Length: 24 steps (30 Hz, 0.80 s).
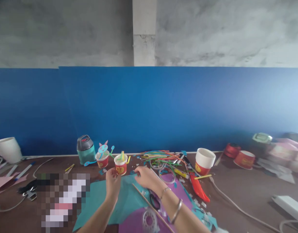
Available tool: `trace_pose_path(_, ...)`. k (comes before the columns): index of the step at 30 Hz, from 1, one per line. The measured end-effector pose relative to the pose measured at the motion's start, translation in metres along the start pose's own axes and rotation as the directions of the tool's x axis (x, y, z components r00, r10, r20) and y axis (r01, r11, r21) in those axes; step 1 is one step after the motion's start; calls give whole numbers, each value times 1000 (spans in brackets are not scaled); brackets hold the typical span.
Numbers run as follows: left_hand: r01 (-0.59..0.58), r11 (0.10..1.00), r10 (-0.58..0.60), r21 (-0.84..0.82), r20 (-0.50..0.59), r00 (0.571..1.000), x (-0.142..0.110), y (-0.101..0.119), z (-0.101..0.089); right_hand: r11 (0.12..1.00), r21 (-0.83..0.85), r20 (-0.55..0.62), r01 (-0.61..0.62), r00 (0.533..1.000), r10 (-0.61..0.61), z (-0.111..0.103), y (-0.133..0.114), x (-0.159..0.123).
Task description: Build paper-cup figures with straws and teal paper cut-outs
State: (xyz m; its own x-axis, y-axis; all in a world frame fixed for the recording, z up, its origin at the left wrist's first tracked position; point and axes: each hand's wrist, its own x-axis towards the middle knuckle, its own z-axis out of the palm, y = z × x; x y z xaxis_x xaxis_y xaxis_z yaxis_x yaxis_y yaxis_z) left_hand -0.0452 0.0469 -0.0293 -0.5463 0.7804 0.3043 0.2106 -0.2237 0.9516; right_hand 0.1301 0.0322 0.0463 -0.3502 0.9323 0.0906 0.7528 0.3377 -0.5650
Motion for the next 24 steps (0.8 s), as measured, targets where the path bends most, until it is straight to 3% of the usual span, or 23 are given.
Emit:
trace_pose_path(2, -4, 998, 3, 59, 14, 1000, -1, 1, -3, 1000, -24, 60, 9, 998, -7, -9, -1, -37)
trace_pose_path(4, -10, 994, 7, 110, 29, 1000, -1, 3, -6, 993, -105, 203, 57, 979, -35, -10, -5, -72)
trace_pose_path(7, -34, 984, 23, 176, 65, 998, -2, 7, -9, 983, -163, 185, 84, 981, -53, 0, -6, -105)
trace_pose_path(12, -121, 958, 73, 261, 186, 980, -8, 9, -9, 982, -170, 5, 78, 997, -79, 15, 5, -108)
trace_pose_path(16, -240, 928, 130, 284, 357, 925, -18, 10, -13, 973, -226, -72, 51, 995, -69, 15, 8, -101)
trace_pose_path(19, -347, 901, 179, 260, 507, 843, -29, 13, -18, 958, -271, -73, 95, 990, -119, 15, 5, -104)
trace_pose_path(22, -456, 854, 187, 253, 668, 720, -42, 22, -26, 928, -285, 30, 241, 970, -242, 18, 5, -108)
trace_pose_path(24, -647, 707, 104, 287, 862, 496, -47, 31, -32, 922, -299, 55, 245, 969, -239, 20, 8, -109)
